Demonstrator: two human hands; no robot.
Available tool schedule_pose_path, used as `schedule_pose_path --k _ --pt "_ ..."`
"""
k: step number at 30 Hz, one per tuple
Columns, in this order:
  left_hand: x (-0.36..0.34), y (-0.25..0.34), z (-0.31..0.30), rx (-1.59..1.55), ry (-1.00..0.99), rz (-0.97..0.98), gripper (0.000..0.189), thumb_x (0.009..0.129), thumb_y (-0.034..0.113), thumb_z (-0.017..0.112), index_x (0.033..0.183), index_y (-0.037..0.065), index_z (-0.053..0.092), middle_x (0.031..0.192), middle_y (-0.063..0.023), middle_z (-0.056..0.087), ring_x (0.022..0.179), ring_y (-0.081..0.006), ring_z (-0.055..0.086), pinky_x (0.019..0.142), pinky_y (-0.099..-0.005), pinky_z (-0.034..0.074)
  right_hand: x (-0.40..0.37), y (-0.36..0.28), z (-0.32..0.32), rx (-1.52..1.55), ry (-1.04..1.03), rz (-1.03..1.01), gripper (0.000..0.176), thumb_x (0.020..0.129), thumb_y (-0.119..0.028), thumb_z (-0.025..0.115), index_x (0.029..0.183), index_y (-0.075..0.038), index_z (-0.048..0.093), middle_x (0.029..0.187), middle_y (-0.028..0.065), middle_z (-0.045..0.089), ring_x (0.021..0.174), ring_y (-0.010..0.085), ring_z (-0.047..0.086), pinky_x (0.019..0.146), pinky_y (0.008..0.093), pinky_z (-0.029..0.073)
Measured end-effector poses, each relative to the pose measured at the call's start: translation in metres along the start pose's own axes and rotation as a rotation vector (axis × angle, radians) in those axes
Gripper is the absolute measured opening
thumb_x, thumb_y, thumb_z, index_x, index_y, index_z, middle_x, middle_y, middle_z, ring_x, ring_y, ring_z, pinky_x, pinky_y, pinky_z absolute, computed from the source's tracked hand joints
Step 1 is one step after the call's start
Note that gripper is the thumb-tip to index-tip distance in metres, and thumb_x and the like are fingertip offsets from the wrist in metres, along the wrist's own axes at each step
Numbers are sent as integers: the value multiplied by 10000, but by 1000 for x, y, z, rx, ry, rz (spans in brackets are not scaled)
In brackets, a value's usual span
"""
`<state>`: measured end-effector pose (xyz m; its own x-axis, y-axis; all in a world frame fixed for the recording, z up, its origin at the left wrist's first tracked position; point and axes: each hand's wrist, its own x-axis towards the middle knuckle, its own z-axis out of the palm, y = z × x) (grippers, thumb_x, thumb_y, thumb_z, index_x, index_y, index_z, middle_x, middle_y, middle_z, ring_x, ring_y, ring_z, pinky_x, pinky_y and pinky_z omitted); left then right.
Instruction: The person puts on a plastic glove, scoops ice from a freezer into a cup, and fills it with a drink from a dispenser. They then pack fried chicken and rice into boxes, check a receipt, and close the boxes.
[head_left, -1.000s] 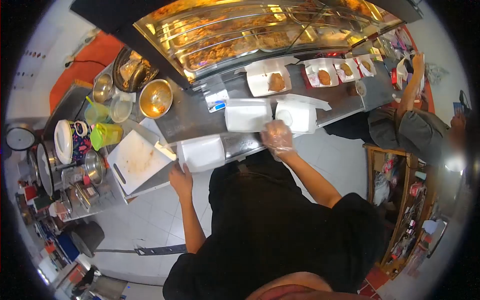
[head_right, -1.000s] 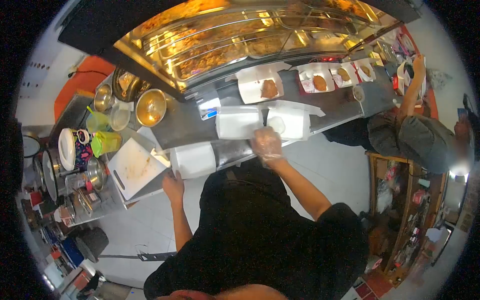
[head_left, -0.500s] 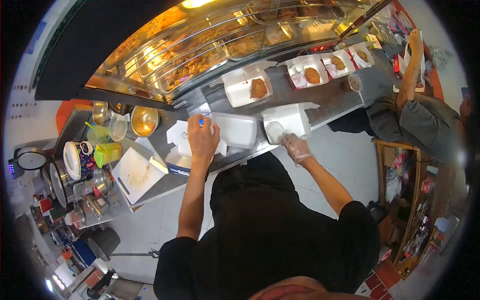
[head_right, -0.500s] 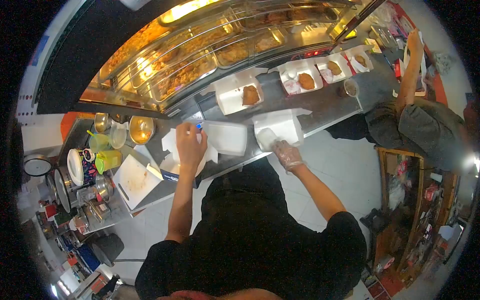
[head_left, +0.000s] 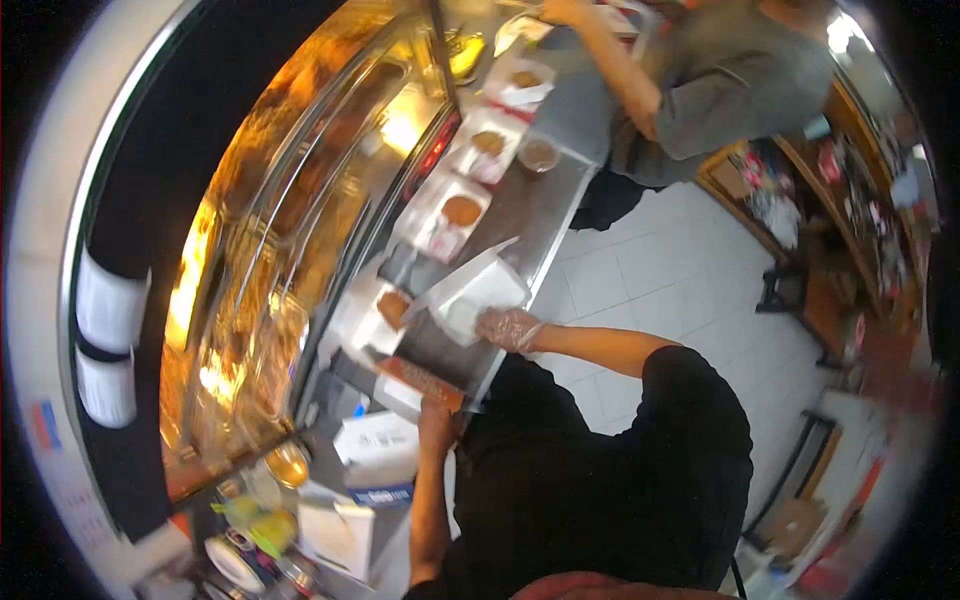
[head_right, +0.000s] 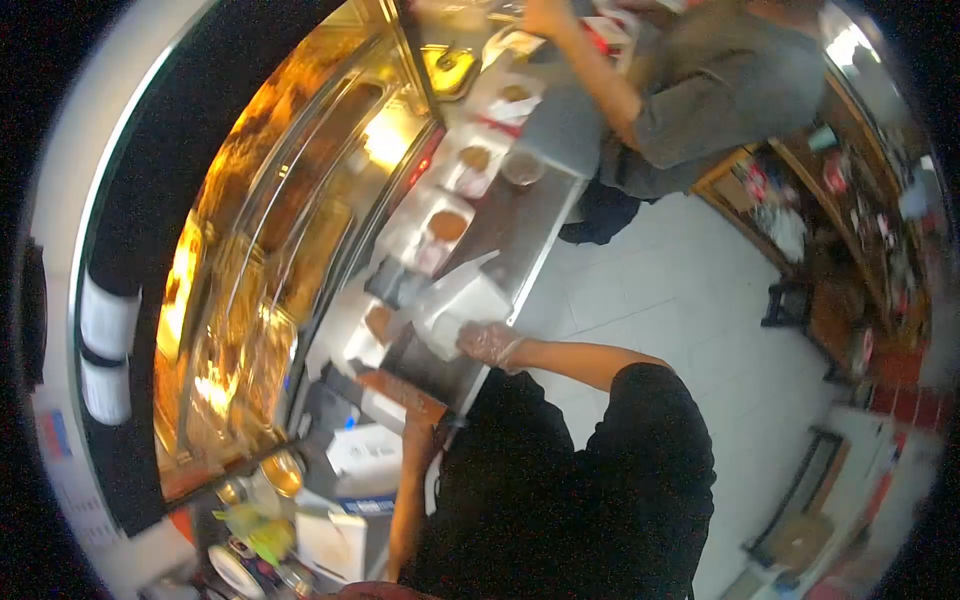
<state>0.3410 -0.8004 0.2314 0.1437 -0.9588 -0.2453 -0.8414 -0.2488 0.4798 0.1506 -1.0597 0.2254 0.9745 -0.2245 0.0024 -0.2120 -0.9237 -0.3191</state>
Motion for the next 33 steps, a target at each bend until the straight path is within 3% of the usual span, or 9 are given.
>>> schedule_pose_path --k 2,8,9,17,21,27,30,32,33 --pt "26 21 -27 -103 222 172 303 828 162 733 1087 31 647 1068 -230 633 1018 -455 572 888 -511 473 3 14 -1 -25 75 20 210 884 -122 546 1074 -38 575 1069 118 583 1072 280 607 827 376 569" --pt "56 30 -22 -17 100 82 231 849 121 709 1045 17 647 1037 -227 640 979 -449 588 878 -517 468 -45 56 40 -117 347 -171 236 894 -124 537 1112 -44 577 1123 127 596 1103 279 602 868 401 555" --pt "58 31 -19 1 90 51 247 845 112 708 1066 17 651 1049 -229 642 990 -451 589 883 -516 468 -50 54 21 -119 112 -142 217 913 -136 524 1098 -49 594 1148 126 601 1079 276 616 895 399 543" --pt "49 13 -2 -53 169 201 387 831 90 625 1213 38 654 1190 -243 633 1151 -467 563 961 -507 451 -74 53 -11 146 80 -352 94 884 -144 588 910 -54 600 1003 123 586 937 291 627 829 411 532" --pt "39 23 -15 -121 111 93 403 823 49 638 1225 28 631 1180 -247 622 1131 -475 546 970 -502 441 -79 72 11 133 243 -390 101 879 -155 603 889 -55 589 975 122 578 922 285 619 808 416 521" --pt "18 20 -16 -73 120 3 303 802 -4 642 1105 -3 646 1112 -251 620 1073 -467 545 946 -518 439 -84 116 -6 155 160 -521 101 908 -153 582 872 -59 570 954 131 562 925 310 606 825 438 508" --pt "11 7 -18 -43 48 54 440 780 19 647 1217 28 606 1178 -260 609 1097 -484 545 922 -534 439 -78 134 -17 179 76 -575 96 910 -145 582 873 -56 579 982 145 584 972 325 608 860 443 512" --pt "22 19 -22 -448 -33 -251 471 771 6 644 1240 35 606 1189 -247 610 1116 -492 530 966 -529 420 -70 135 -26 108 183 -683 98 908 -145 589 874 -54 589 1004 152 598 1005 325 611 886 440 515" --pt "28 24 -24 -419 7 -164 479 771 1 643 1247 37 606 1192 -245 609 1117 -490 528 975 -528 416 -65 133 -27 77 237 -738 98 907 -146 592 874 -53 594 1015 156 605 1021 325 613 899 438 516"
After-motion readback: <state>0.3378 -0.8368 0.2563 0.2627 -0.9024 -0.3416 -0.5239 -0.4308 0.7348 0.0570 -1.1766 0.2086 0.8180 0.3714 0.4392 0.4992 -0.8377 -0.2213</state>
